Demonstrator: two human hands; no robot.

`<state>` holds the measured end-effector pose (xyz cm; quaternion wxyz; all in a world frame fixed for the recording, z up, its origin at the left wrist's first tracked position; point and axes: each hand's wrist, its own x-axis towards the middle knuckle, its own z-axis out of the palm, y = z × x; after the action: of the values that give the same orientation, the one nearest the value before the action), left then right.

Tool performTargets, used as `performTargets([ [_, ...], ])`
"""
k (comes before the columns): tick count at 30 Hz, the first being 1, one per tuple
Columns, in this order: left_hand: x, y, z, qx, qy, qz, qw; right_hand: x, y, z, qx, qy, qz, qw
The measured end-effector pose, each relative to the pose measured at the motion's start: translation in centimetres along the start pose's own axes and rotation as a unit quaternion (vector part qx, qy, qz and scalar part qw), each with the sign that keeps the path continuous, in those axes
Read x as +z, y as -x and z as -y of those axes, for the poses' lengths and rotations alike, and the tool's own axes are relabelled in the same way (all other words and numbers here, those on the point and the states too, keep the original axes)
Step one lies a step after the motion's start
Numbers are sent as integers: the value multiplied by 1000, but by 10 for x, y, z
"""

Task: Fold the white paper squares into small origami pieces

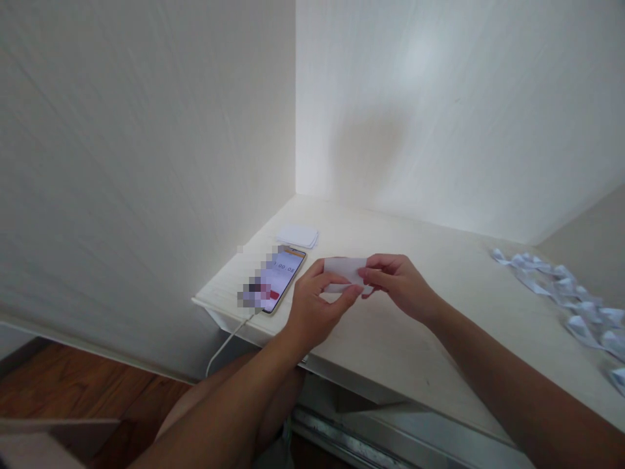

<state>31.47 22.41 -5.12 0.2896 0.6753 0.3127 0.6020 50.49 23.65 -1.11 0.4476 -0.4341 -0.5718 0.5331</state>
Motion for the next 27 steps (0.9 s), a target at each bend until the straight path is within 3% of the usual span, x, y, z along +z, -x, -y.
performTargets([
  [5,-1,-1,-1,-18,-20,-13,1000,-4,-1,-1,12,8,41,999],
  [10,-2,-1,2,-90,-8,-26,996,-3,0,1,-17,-22,48,998],
  [16,2,-1,1,-203,129,-37,970,3,3,2,-43,2,9,999],
  [27,0,-1,3,-202,145,-30,968,1,-1,-1,-48,30,-17,998],
])
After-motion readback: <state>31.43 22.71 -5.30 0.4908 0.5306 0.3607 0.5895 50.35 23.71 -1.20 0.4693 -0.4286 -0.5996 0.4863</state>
